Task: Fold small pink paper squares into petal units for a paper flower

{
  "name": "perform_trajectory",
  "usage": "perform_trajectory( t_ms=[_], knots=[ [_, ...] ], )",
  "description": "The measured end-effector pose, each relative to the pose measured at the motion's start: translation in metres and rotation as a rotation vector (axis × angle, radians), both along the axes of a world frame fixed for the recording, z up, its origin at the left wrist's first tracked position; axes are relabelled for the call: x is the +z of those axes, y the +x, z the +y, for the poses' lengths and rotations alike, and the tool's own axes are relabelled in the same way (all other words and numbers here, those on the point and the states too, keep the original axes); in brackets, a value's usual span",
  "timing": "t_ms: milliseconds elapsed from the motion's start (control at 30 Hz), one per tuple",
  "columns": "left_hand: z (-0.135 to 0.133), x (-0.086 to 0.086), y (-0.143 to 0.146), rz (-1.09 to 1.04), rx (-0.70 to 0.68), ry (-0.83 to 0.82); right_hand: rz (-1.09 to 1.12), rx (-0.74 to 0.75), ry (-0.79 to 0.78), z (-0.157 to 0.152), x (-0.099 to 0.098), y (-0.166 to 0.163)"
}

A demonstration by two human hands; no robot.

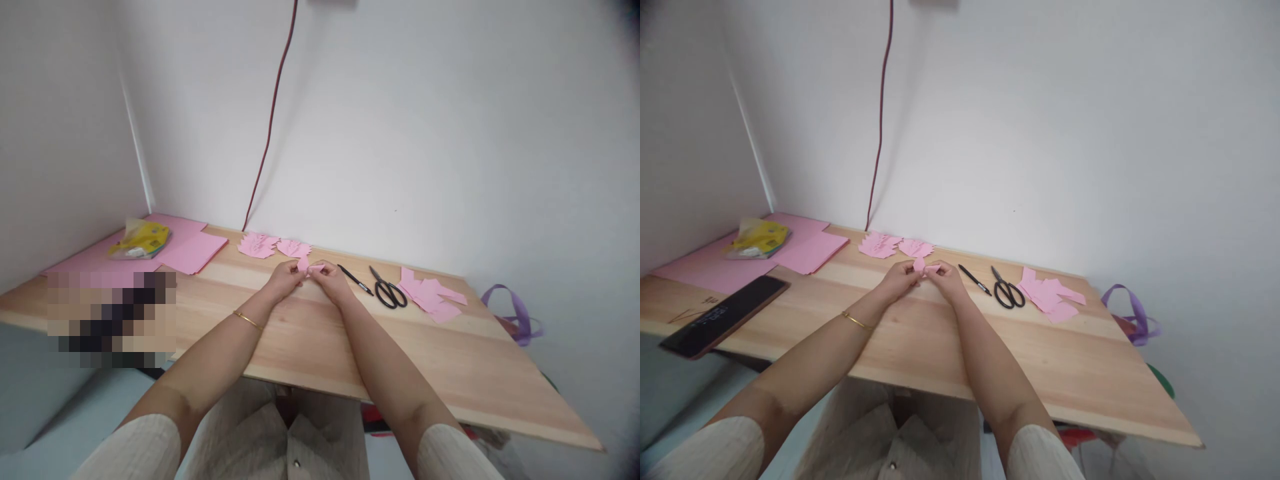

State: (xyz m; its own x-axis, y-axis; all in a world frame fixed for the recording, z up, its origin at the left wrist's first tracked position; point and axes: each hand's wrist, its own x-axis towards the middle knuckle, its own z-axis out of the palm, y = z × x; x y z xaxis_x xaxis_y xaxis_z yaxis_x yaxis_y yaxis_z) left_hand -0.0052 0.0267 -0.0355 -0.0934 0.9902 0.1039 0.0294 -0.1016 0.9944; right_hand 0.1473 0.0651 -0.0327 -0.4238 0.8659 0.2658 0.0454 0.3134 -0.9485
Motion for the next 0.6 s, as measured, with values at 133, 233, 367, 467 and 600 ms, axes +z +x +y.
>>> perform_trajectory(
  t_ms=[133, 233, 367, 467, 600],
  knots=[
    [-0.0010, 0.0012, 0.0003, -0.010, -0.007, 0.004, -0.033, -0.059, 0.035, -0.0005, 0.0016, 0.0001],
    [-0.0019, 0.0026, 0.0004, -0.014, -0.003, 0.004, -0.059, -0.071, 0.073, -0.0007, 0.0037, 0.0003],
    [-0.0030, 0.0045, 0.0015, -0.032, 0.005, 0.000, -0.090, -0.090, 0.090, -0.0005, 0.0043, 0.0007],
    [-0.0033, 0.0054, 0.0025, -0.061, 0.007, -0.006, -0.105, -0.122, 0.070, 0.0003, 0.0033, 0.0020],
    [-0.0036, 0.0061, 0.0021, -0.103, 0.009, -0.012, -0.067, -0.130, 0.026, -0.0001, 0.0029, 0.0027]
  ],
)
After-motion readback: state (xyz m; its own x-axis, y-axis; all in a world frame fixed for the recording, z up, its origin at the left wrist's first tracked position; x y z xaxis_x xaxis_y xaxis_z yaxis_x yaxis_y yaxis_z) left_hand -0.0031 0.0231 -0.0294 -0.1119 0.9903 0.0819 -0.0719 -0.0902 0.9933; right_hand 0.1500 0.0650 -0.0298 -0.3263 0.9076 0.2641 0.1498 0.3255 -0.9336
